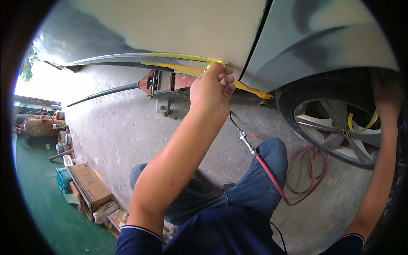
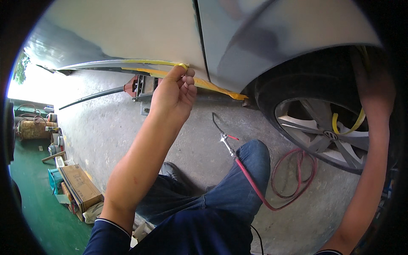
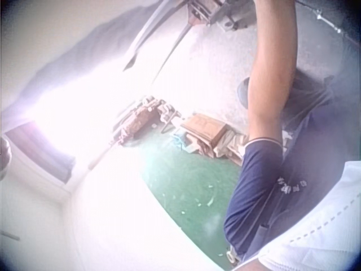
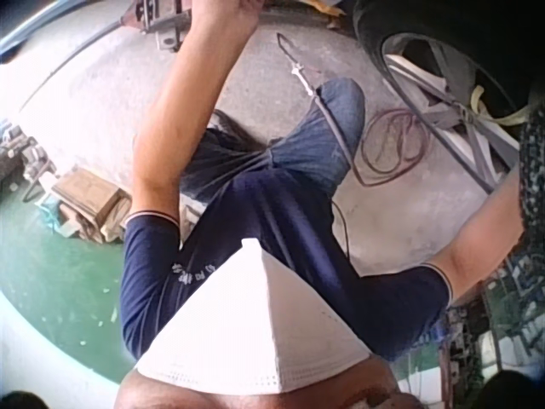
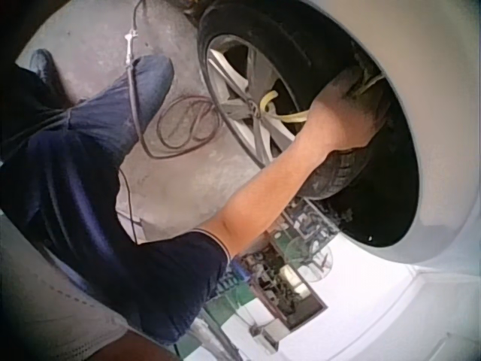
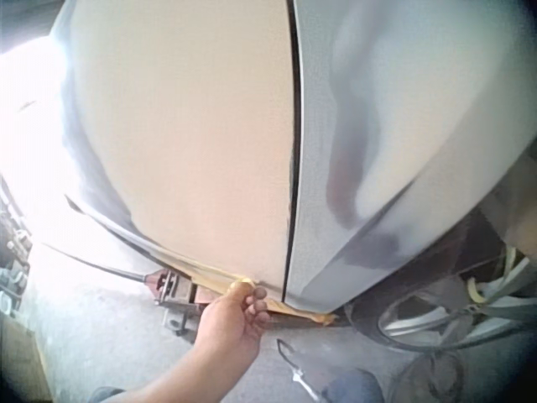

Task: The person uses a spray gun to clean the front and side of a grey car, then uses a sanding tool on the front bumper area. Finally, the person removes yellow masking tape from the car's body.

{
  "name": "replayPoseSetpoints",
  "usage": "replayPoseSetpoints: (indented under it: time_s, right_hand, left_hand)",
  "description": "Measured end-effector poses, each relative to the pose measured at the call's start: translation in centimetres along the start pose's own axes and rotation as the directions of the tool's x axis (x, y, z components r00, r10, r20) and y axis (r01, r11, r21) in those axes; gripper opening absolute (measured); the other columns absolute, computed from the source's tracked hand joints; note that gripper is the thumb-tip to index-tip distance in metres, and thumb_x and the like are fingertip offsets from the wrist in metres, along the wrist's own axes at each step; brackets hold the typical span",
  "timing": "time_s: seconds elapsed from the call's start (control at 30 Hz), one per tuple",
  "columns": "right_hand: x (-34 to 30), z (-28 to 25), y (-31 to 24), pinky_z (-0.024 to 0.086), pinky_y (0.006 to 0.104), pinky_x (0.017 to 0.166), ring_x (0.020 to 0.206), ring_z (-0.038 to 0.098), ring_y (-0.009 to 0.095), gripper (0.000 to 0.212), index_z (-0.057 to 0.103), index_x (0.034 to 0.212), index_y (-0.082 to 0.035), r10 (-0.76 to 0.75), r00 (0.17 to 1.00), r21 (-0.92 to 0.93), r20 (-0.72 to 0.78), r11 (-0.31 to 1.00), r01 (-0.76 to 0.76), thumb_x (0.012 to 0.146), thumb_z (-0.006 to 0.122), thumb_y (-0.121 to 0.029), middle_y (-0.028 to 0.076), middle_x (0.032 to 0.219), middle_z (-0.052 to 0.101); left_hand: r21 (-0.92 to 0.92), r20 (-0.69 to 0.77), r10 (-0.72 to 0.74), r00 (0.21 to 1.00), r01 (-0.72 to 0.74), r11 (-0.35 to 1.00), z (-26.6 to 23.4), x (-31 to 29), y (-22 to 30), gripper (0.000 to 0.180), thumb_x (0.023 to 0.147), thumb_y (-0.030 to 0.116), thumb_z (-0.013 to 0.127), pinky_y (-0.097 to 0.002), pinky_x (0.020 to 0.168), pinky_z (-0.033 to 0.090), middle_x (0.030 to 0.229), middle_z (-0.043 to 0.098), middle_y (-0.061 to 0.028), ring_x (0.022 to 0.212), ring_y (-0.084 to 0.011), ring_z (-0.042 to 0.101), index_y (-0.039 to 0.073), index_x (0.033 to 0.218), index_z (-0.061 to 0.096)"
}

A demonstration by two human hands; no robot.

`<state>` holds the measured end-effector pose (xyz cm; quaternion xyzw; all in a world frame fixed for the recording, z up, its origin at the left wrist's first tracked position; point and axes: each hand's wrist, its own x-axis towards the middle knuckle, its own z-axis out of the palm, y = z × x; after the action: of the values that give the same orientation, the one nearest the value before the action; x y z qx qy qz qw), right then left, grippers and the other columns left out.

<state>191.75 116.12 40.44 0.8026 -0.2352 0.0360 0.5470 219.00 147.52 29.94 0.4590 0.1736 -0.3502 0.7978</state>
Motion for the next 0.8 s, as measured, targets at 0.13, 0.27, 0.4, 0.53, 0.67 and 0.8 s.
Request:
replayPoseSetpoints:
  time_s: [0.13,0.27,0.4,0.53,0.67,0.8]
  right_hand:
    - [0.7,-1.1,-0.9,0.052,0.0394,0.089,0.106,0.064,0.025,0.038,0.056,0.131,-0.015,0.159,0.985,0.181,0.074,0.969,-0.170,0.101,0.046,-0.035,0.013,0.123,0.061]
    - [0.9,-2.4,-1.5,0.052,0.0392,0.087,0.104,0.065,0.025,0.038,0.057,0.129,-0.014,0.203,0.976,0.238,0.082,0.947,-0.217,0.100,0.047,-0.037,0.014,0.120,0.062]
    - [1.1,-3.3,-1.8,0.053,0.0386,0.085,0.101,0.065,0.025,0.038,0.058,0.127,-0.013,0.199,0.978,0.256,0.059,0.944,-0.207,0.100,0.048,-0.037,0.014,0.118,0.063]
    - [1.2,-3.8,-2.0,0.053,0.0380,0.083,0.098,0.066,0.024,0.038,0.059,0.126,-0.011,0.204,0.977,0.277,0.059,0.937,-0.213,0.100,0.049,-0.037,0.014,0.115,0.063]
    - [1.3,-4.1,-2.0,0.053,0.0375,0.080,0.094,0.067,0.024,0.038,0.060,0.124,-0.010,0.212,0.975,0.299,0.064,0.928,-0.221,0.099,0.050,-0.037,0.014,0.112,0.064]
    - [1.1,-3.8,-1.9,0.054,0.0367,0.078,0.091,0.068,0.023,0.038,0.060,0.124,-0.010,0.177,0.984,0.270,0.011,0.947,-0.173,0.099,0.050,-0.037,0.014,0.110,0.065]
  left_hand:
    - [-0.070,0.004,0.035,0.999,-0.035,0.997,-0.1,0.5,-0.6,0.008,0.092,0.009,0.059,-0.0208,0.056,0.048,0.085,0.060,-0.0058,0.065,-0.0092,0.053,0.004,0.095,0.053]
    - [-0.064,0.069,0.106,0.992,-0.102,0.993,-1.0,0.5,-1.1,0.008,0.092,0.009,0.058,-0.0217,0.056,0.047,0.084,0.059,-0.0055,0.064,-0.0092,0.052,0.004,0.096,0.053]
    - [0.039,0.096,0.107,0.990,-0.111,0.993,-2.3,-0.3,-1.2,0.015,0.095,0.015,0.058,-0.0227,0.060,0.051,0.096,0.067,-0.0073,0.068,-0.0103,0.058,0.004,0.105,0.056]
    - [0.124,0.120,0.085,0.989,-0.100,0.987,-1.7,-0.7,-0.2,0.018,0.097,0.017,0.057,-0.0229,0.061,0.052,0.103,0.068,-0.0096,0.071,-0.0113,0.061,0.003,0.109,0.056]
    - [0.109,0.080,0.074,0.994,-0.082,0.991,-0.9,-1.4,0.4,0.017,0.096,0.014,0.057,-0.0207,0.057,0.051,0.100,0.067,-0.0096,0.070,-0.0104,0.060,0.002,0.108,0.057]
    - [0.018,0.014,0.053,0.998,-0.054,0.998,-0.3,-0.9,0.3,0.013,0.095,0.011,0.059,-0.0180,0.053,0.049,0.089,0.064,-0.0069,0.068,-0.0088,0.058,0.002,0.105,0.057]
